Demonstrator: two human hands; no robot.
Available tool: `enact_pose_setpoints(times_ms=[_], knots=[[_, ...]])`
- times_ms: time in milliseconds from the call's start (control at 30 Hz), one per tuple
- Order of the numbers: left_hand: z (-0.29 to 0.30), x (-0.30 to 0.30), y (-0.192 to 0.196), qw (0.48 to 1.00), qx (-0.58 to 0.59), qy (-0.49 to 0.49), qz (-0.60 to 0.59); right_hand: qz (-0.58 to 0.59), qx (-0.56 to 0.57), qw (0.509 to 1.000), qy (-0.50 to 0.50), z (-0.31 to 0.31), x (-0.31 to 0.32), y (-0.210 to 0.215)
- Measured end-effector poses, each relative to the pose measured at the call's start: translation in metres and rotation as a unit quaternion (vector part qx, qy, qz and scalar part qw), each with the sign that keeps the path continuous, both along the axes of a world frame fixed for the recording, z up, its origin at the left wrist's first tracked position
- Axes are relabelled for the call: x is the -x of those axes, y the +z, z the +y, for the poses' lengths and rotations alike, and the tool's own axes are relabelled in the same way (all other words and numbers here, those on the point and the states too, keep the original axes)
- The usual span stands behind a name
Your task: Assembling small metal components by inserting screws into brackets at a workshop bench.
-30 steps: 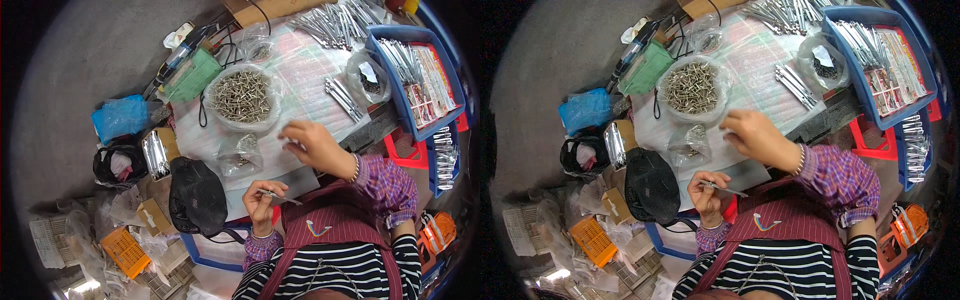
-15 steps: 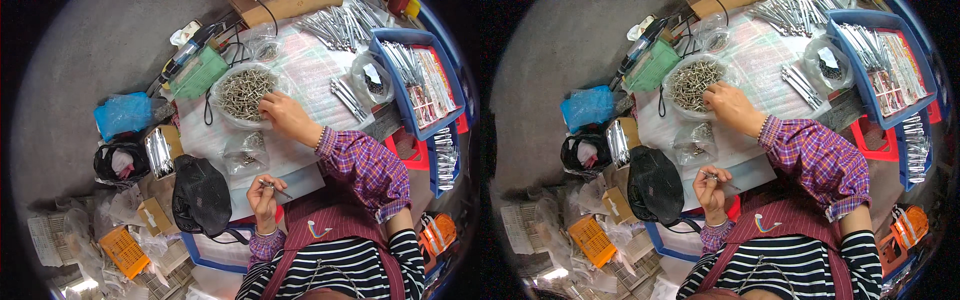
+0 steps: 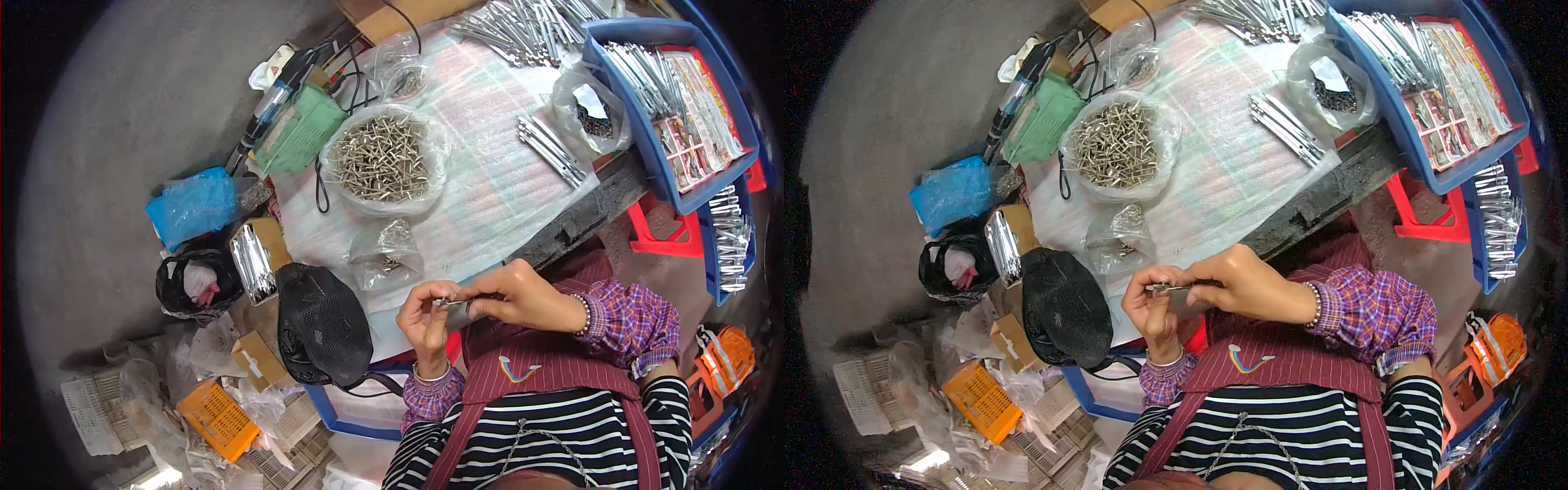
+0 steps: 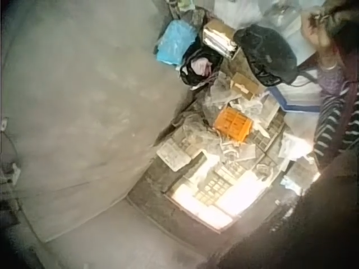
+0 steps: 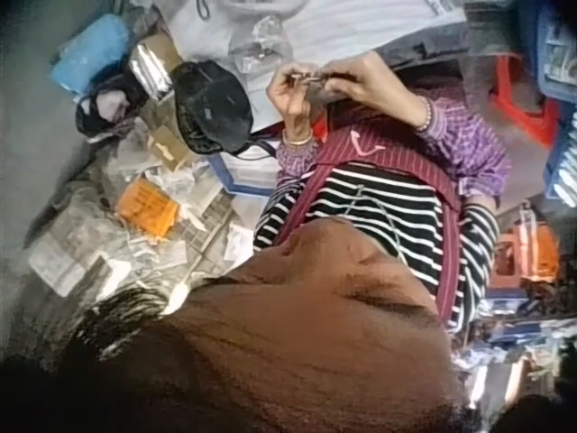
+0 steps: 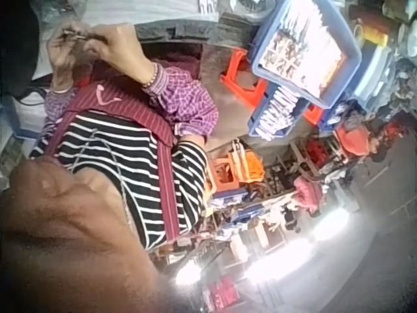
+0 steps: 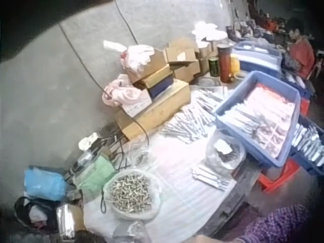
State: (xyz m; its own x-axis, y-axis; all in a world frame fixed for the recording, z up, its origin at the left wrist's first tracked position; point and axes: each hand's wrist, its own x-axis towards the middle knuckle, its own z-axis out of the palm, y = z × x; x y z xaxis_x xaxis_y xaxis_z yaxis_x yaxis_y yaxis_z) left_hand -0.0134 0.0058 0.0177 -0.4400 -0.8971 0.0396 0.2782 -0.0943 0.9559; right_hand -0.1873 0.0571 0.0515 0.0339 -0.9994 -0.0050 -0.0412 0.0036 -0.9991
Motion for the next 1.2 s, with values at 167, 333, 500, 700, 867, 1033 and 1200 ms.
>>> enact_pose_setpoints(times_ms=[167, 333, 500, 700, 867, 1033, 1200], knots=[[0.004, 0.008, 0.006, 1.0, 0.017, -0.004, -0.009, -0.021, 0.003, 1.0, -0.018, 0.007, 0.005, 0.001], [0.007, 0.008, 0.008, 0.999, 0.03, -0.005, -0.028, 0.038, 0.056, 0.998, -0.014, 0.012, 0.006, -0.002], [0.009, 0.012, 0.009, 0.995, 0.065, 0.014, -0.07, 0.054, 0.087, 0.993, -0.054, 0.017, 0.0, -0.005], [0.006, 0.008, 0.023, 0.951, 0.215, 0.031, -0.22, 0.177, 0.18, 0.966, -0.048, 0.02, -0.001, -0.003], [0.005, 0.016, 0.034, 0.929, 0.229, 0.028, -0.288, 0.367, 0.226, 0.902, -0.018, 0.025, 0.002, 0.001], [0.005, 0.017, 0.029, 0.956, 0.126, -0.017, -0.263, 0.154, 0.181, 0.97, -0.051, 0.016, 0.008, -0.01], [0.007, 0.023, 0.029, 0.955, 0.095, -0.007, -0.282, 0.246, 0.183, 0.951, -0.041, 0.02, 0.007, -0.015]])
